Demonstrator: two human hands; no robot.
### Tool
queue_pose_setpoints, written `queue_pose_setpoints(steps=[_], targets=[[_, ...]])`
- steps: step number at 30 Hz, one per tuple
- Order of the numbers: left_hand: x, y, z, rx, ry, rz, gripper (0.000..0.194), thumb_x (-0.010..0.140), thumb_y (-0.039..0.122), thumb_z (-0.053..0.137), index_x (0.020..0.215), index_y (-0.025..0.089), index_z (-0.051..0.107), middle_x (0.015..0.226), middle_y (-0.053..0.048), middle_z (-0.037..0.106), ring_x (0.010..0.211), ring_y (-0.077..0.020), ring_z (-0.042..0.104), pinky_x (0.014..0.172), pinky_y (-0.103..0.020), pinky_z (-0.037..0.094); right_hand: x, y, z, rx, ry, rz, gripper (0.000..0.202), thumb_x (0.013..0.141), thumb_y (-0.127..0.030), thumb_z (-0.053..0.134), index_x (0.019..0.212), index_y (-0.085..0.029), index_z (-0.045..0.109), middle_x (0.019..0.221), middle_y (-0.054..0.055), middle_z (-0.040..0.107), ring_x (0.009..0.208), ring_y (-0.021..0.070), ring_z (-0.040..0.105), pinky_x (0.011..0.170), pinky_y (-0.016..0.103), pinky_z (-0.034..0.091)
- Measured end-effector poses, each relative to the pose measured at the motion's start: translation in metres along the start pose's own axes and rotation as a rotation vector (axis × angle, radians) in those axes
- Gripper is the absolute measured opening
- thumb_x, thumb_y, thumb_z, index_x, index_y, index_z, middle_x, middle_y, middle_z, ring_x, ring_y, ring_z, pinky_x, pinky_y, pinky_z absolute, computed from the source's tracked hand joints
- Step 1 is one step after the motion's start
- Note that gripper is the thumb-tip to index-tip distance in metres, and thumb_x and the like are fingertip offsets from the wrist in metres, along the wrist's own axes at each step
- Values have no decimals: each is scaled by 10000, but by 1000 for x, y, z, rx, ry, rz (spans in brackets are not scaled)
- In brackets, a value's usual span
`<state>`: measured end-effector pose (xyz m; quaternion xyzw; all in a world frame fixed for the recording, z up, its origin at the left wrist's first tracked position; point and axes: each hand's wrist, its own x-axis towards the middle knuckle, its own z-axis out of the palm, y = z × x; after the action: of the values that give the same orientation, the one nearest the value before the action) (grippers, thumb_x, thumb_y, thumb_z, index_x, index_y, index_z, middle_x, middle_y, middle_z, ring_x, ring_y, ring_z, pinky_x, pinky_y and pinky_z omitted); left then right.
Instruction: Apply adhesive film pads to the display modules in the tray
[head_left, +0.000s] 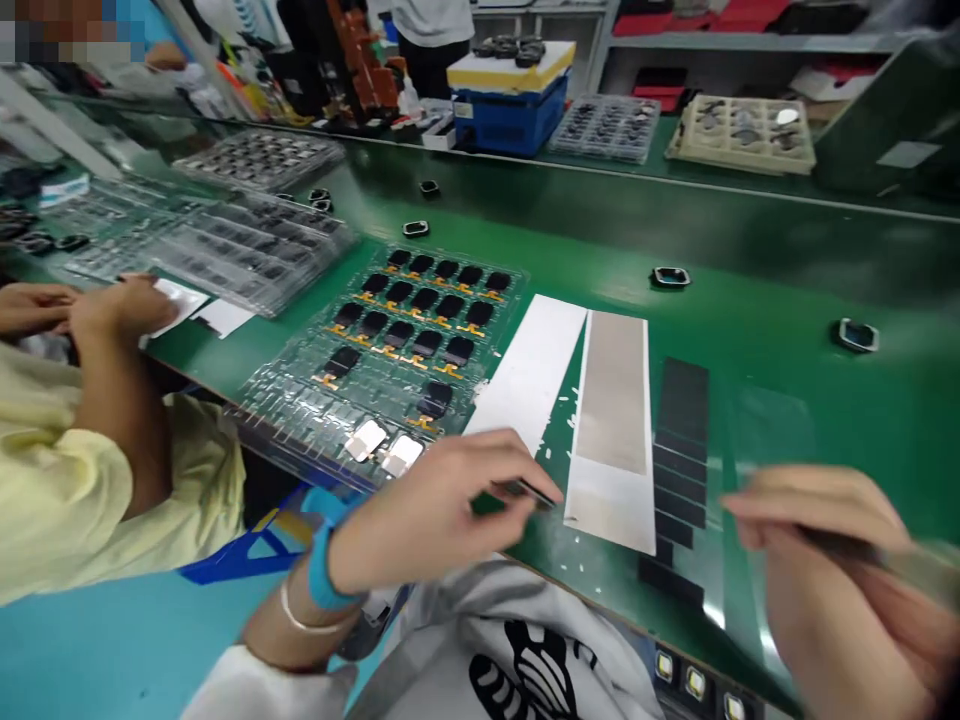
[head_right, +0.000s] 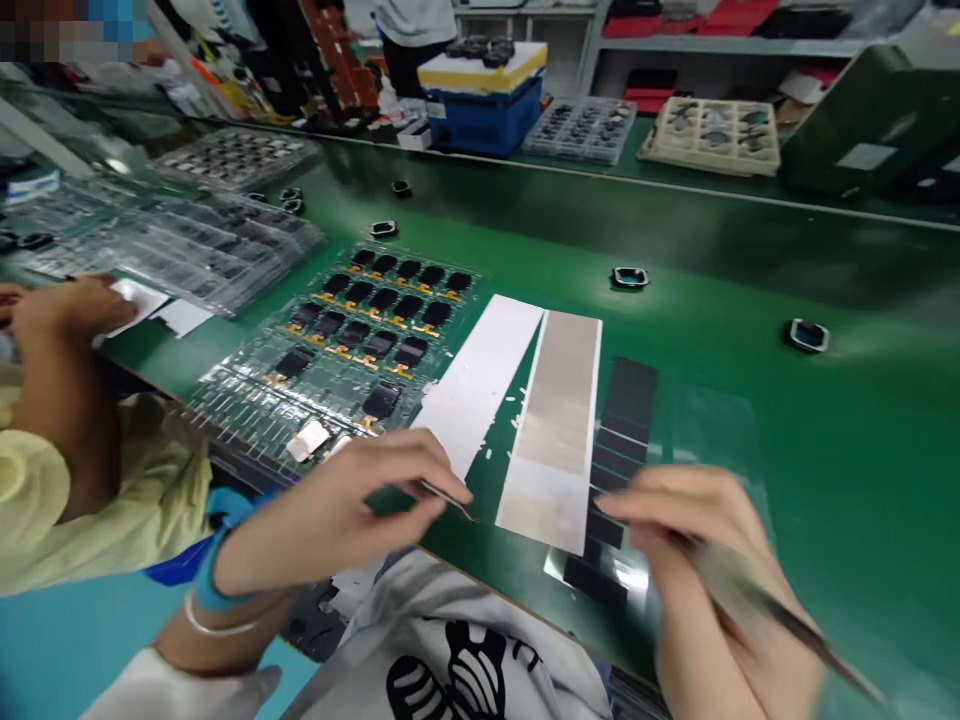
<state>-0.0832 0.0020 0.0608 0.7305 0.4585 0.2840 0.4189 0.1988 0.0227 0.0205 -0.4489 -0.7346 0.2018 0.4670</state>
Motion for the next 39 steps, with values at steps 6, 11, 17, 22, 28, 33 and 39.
queue_pose_setpoints(steps=[6, 11, 17, 22, 28, 33, 39], targets=[[24, -9, 68, -471, 49, -131, 46, 1019, 273, 420, 1018, 229, 433, 857, 1, 594, 747, -122, 618, 698, -256, 530, 19, -14, 20, 89, -149, -98, 134, 851, -141, 633, 971, -199, 632, 872, 32, 569, 635, 105, 512, 471, 249, 379], [36, -22, 84, -732, 95, -136, 114, 1021, 354, 465, 1051, 246, 440, 773, 50, 551, 616, -61, 514, 560, -165, 436, 9, -9, 31, -129, -76, -281, 173, 837, -56, 660, 966, -161, 614, 863, 39, 624, 750, 107, 614, 582, 209, 489], [36, -25, 84, -636, 133, -97, 83, 1018, 306, 492, 1004, 226, 510, 760, 51, 560, 662, -57, 575, 615, -168, 462, 3, -4, 34, -273, -60, -335, 233, 840, -41, 652, 1047, -147, 639, 954, 63, 657, 794, 119, 637, 644, 224, 531], [34, -26, 85, -568, 174, -125, 97, 1004, 310, 518, 975, 218, 530, 780, 38, 585, 668, -73, 610, 601, -188, 471, -2, 1, 30, -291, -118, -356, 352, 816, 33, 589, 1126, -123, 648, 1033, 76, 670, 852, 126, 643, 706, 242, 552], [32, -25, 86, -558, 205, -133, 84, 1006, 292, 516, 968, 221, 543, 777, 36, 608, 683, -78, 632, 593, -181, 478, -4, 0, 32, -292, -111, -411, 326, 826, -1, 642, 1136, -100, 652, 1053, 86, 694, 879, 133, 661, 742, 260, 572], [32, -24, 85, -530, 197, -119, 43, 998, 257, 530, 989, 232, 564, 817, 34, 627, 705, -76, 653, 583, -170, 478, -4, -1, 36, -316, -129, -383, 333, 840, -16, 647, 1159, -109, 637, 1046, 80, 698, 855, 134, 666, 714, 263, 574], [31, -25, 83, -430, 218, -89, 38, 995, 252, 526, 986, 241, 561, 849, 20, 660, 777, -108, 658, 694, -211, 508, -3, -4, 42, -297, -165, -329, 332, 821, 31, 583, 1123, -103, 619, 991, 67, 680, 803, 127, 645, 670, 245, 550]])
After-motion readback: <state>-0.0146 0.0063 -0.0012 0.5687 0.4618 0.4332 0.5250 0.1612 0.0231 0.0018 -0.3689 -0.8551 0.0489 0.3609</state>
